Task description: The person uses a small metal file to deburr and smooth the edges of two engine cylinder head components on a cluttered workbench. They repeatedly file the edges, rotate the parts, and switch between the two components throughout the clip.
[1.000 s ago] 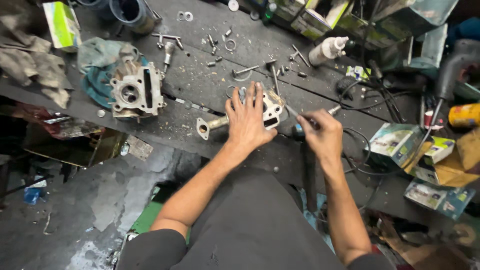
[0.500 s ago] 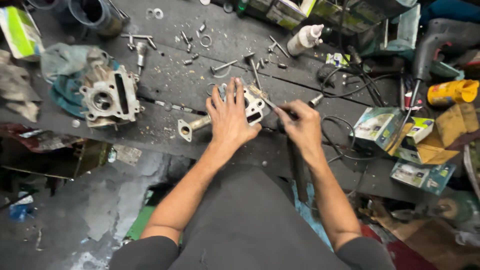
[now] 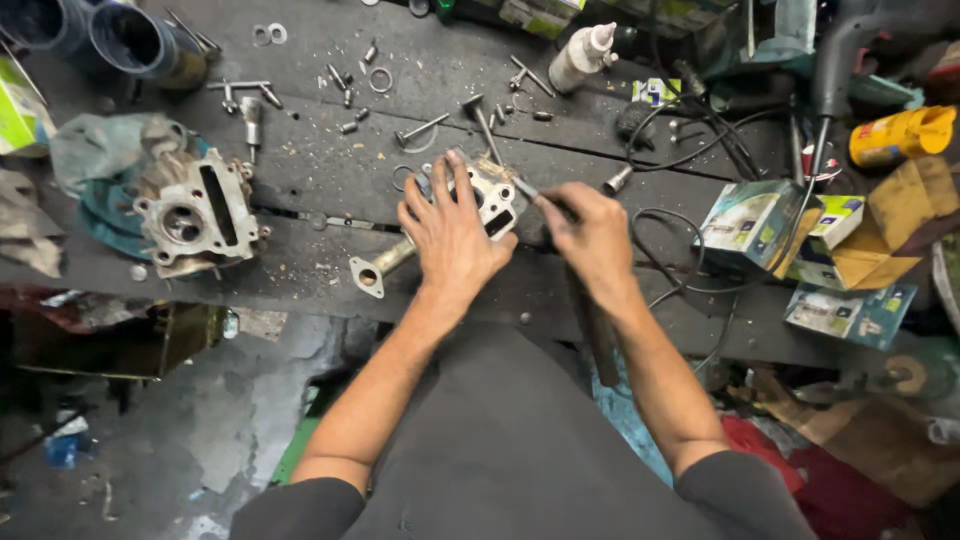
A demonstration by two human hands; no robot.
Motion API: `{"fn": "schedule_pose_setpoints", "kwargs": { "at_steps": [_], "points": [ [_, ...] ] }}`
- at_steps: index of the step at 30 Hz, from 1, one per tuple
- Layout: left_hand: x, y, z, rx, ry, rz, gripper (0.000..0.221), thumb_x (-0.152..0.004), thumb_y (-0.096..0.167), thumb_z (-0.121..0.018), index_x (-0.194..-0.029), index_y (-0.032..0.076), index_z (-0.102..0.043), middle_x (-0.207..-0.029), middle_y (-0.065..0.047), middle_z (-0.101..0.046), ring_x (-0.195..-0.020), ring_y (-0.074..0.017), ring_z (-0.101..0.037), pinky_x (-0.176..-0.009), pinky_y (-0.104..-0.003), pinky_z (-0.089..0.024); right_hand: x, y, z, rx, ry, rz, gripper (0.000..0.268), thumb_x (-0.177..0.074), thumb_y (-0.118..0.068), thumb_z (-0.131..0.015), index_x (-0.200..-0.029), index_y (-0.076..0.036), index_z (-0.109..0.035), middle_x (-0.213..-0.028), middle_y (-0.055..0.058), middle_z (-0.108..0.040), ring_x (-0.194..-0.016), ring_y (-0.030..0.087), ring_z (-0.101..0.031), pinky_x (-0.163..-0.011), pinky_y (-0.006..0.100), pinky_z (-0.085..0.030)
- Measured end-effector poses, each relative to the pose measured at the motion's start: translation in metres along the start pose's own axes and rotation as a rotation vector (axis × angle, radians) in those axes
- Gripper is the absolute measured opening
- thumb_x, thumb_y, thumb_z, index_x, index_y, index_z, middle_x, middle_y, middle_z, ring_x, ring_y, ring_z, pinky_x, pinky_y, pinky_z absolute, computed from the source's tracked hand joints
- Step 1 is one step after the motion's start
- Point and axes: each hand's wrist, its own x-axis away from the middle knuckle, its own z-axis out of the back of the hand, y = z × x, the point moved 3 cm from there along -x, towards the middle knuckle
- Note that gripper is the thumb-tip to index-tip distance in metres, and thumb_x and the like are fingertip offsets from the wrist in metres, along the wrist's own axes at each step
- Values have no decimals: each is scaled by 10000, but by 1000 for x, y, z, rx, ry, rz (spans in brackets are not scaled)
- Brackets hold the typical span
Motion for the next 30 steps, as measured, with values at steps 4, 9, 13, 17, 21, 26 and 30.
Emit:
{"fn": "schedule_pose_setpoints", "kwargs": {
  "at_steps": [4, 9, 13, 17, 21, 26, 30],
  "points": [
    [-1, -1, 4, -13, 16, 5, 1266, -574, 488, -900, -1544, -19, -263, -1507, -241, -369, -1370, -524, -298, -1085, -686, -255, -4, -10, -1, -88, -75, 67, 133, -899, -147, -786, -992, -55, -760, -930, 116, -757, -809, 292, -746, -712, 374, -575],
    [1, 2, 1, -25, 37, 11, 1252, -611, 513, -886, -1552, -18, -254, -1517, -238, -351, -1372, -544, -300, -1097, -685, -259, -6, -7, -2, -76, -48, 20, 134, -915, -158, -787, -997, -56, -759, -941, 123, -756, -812, 301, -750, -703, 375, -571],
    [-1, 4, -2, -51, -24, 35, 1260, -598, 512, -873, -1557, -14, -249, -1529, -228, -346, -1363, -551, -298, -1087, -685, -253, -7, 2, 0, -38, -6, -50, 133, -941, -155, -781, -1000, -38, -757, -920, 149, -738, -798, 327, -731, -692, 397, -557],
    [2, 4, -1, -81, 28, 17, 1238, -629, 533, -861, -1552, -23, -252, -1528, -239, -347, -1362, -553, -310, -1094, -687, -268, -3, -4, -4, -16, -30, 17, 147, -912, -164, -785, -987, -39, -759, -922, 147, -746, -802, 333, -726, -696, 407, -557],
    [-1, 6, -2, -83, 15, 24, 1242, -620, 528, -861, -1547, -24, -247, -1526, -237, -352, -1356, -556, -316, -1086, -690, -281, -8, -6, 5, -62, -2, -39, 139, -938, -159, -775, -1008, -42, -750, -945, 139, -751, -832, 312, -742, -709, 391, -562],
    [-3, 5, 3, -88, 3, 32, 1249, -619, 522, -863, -1546, -28, -232, -1534, -241, -343, -1364, -560, -306, -1086, -698, -272, -11, -12, 4, -73, -56, 32, 138, -921, -139, -770, -1010, -36, -746, -935, 146, -748, -815, 324, -728, -706, 393, -554],
    [1, 8, -2, -50, -34, 33, 1242, -628, 507, -861, -1548, -24, -219, -1539, -243, -330, -1368, -568, -286, -1087, -699, -259, -7, -1, 6, -43, -65, 1, 133, -934, -153, -770, -1008, -45, -751, -903, 155, -735, -783, 326, -717, -688, 400, -542]
  ]
}}
